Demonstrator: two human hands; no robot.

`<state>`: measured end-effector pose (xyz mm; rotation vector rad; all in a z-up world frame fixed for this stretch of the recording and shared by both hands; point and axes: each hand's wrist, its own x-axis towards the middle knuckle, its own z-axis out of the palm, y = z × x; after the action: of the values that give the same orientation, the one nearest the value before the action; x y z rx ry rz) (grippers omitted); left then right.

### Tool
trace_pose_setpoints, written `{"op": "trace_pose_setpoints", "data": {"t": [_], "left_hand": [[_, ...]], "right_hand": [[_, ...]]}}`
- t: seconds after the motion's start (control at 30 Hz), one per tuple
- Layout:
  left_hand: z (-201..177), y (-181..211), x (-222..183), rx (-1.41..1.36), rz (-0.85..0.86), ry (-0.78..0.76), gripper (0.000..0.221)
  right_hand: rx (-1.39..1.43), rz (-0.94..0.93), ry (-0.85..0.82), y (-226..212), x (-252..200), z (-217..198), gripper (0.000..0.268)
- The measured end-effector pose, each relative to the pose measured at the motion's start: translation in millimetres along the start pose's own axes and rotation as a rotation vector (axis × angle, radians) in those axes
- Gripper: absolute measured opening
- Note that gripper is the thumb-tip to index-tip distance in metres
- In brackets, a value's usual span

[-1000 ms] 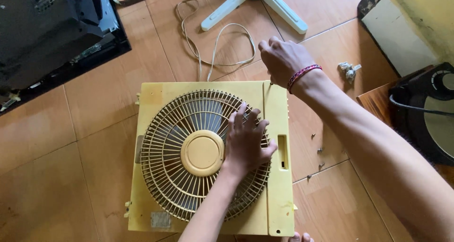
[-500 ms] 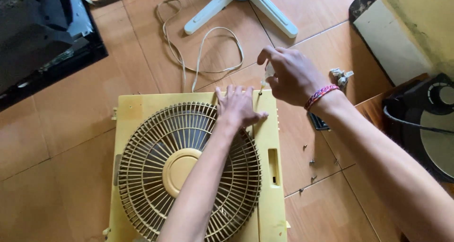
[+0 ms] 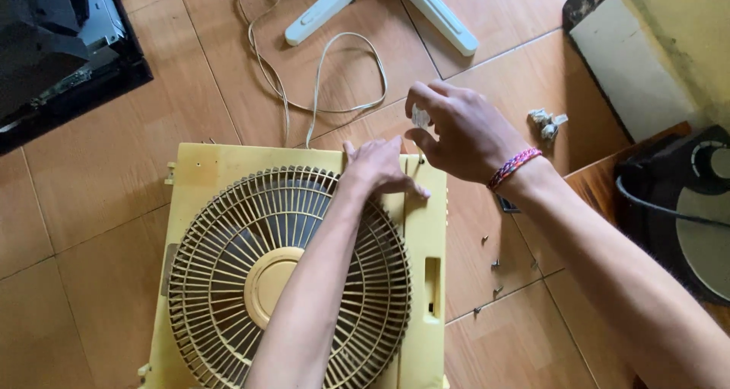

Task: Fastening screws into the plastic housing of a portable fan using a manual screwdriver.

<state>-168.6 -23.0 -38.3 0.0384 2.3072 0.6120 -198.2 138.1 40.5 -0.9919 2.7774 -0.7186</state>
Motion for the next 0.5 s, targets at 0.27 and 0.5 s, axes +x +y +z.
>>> {"op": "trace_pose_setpoints", "data": {"t": [0.27,0.5], "left_hand": [[10.1,-13.4,28.0,0.017,-0.041,-0.003,0.052],[17.0,-8.6,46.0,0.164,-0.103,0.032,0.058]], "right_hand": [[0.053,0.048,-0.002,11.1,-10.8,-3.7,0.039],[0.027,0.068,0.0,13.0,-15.0,-4.7,0.041]]}}
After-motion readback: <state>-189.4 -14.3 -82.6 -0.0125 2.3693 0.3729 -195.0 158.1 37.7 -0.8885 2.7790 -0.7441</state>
